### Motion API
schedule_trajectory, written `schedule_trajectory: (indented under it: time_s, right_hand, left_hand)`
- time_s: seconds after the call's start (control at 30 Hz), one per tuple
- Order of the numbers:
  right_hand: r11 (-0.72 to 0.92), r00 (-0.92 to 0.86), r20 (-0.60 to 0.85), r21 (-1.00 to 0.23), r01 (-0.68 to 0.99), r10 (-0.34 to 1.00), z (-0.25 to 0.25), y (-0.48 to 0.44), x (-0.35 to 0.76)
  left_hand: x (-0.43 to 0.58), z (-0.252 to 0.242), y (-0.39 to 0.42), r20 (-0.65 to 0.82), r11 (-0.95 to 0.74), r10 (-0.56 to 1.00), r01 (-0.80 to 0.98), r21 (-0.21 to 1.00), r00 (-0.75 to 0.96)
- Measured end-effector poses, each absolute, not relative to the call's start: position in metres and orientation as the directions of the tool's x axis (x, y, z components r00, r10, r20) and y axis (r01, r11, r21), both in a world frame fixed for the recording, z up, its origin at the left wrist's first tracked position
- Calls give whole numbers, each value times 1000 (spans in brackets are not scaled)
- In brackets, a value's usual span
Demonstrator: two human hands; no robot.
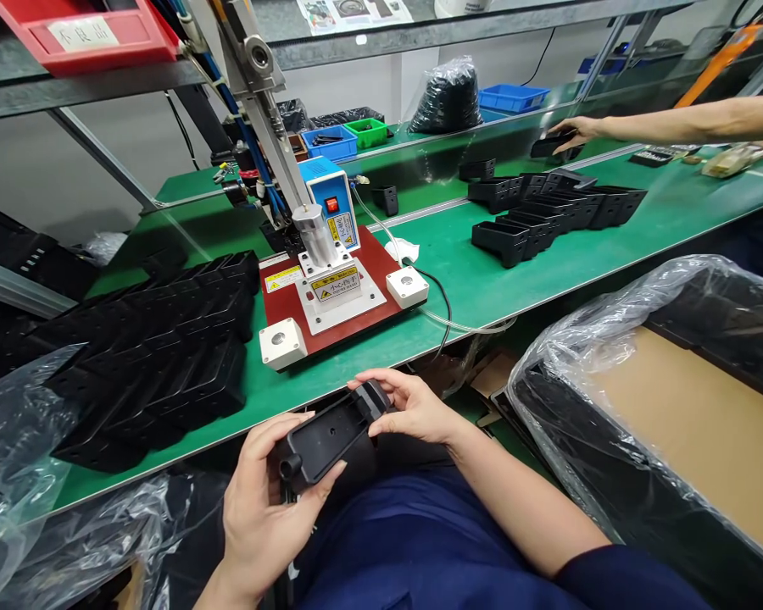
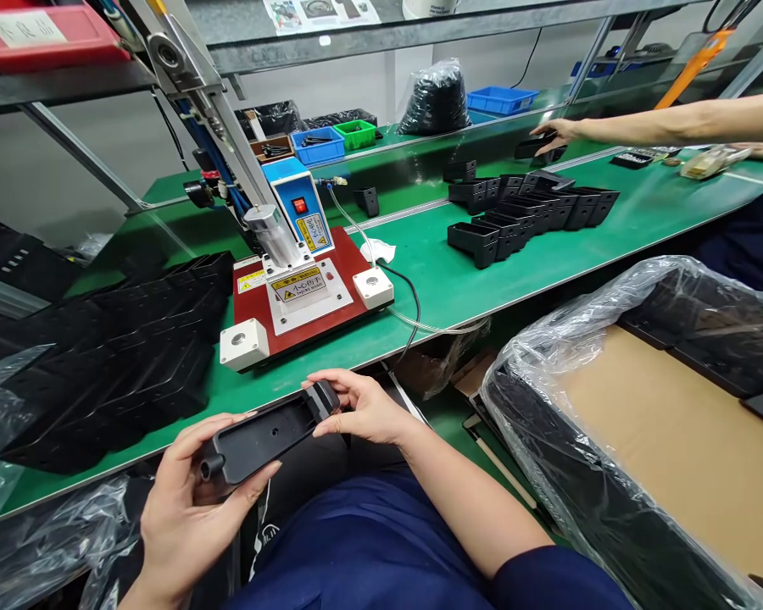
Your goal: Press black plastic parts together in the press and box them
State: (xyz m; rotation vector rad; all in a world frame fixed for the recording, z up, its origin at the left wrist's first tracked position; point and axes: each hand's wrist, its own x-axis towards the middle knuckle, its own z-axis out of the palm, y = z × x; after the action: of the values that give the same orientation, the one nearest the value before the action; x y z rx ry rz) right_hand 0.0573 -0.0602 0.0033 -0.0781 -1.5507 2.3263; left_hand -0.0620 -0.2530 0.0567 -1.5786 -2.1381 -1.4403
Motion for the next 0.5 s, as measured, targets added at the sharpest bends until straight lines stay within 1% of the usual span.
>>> schedule_trajectory:
  time_s: [0.17,0.27,0.37,0.5]
  right_hand:
    - [-364,-945,113,-903,-226,306,5,-61,55]
    - [-410,-956,68,-893,-186,285,5,-62,54]
    - [-443,-964,18,-886,-139,265,5,-63,54]
    - [-468,-973,-8,-878,-104,231,1,-63,54]
  left_hand:
    - [-62,55,-253,563,45,664,777,628,-493]
    - [-62,55,-254,488,110,653,711,695,-579]
    - [-62,55,-256,423,142,626,629,764,-655]
    - [-61,53,-256,396,178,587,590,787,-706]
